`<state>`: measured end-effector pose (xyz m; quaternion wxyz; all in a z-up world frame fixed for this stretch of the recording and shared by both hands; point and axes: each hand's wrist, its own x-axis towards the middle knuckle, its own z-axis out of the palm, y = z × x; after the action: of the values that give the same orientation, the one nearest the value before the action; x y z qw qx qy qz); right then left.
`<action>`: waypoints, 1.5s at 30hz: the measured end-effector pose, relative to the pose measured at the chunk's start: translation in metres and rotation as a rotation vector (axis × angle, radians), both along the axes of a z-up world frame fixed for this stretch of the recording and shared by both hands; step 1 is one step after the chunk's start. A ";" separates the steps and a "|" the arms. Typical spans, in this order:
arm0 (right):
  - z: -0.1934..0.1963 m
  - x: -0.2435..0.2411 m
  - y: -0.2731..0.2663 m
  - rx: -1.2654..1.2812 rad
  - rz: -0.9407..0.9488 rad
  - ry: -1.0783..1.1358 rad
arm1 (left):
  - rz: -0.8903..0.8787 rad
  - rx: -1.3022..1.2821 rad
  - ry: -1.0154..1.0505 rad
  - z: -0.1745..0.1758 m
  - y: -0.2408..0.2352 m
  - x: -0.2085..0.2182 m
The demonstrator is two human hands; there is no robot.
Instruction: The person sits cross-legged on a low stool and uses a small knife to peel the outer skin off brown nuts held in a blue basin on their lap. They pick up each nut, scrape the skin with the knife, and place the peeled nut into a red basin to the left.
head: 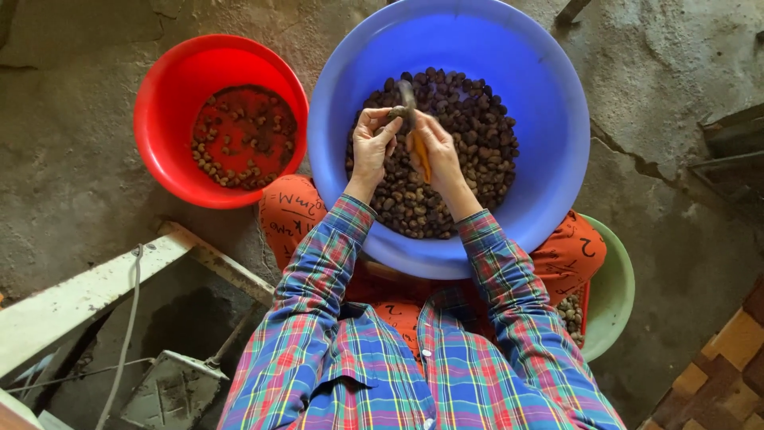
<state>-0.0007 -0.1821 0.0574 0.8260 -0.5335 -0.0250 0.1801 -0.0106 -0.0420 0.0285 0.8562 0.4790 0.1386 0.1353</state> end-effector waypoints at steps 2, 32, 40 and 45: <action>-0.003 0.005 -0.005 0.011 -0.010 0.012 | -0.010 -0.018 0.005 0.005 -0.001 -0.001; -0.021 0.062 -0.106 -0.794 -0.311 -0.254 | -0.006 -0.698 -0.251 0.091 0.151 -0.025; -0.036 0.065 -0.111 -1.301 -0.143 -0.554 | 0.452 -0.545 0.107 -0.020 0.312 -0.004; -0.019 0.058 -0.122 -1.327 -0.153 -0.443 | 0.604 -0.041 0.138 -0.048 0.269 0.026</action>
<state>0.0576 -0.3046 0.0385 0.3119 -0.9492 -0.0400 -0.0140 0.0159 0.2274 -0.0195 0.7752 0.4067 0.3354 0.3480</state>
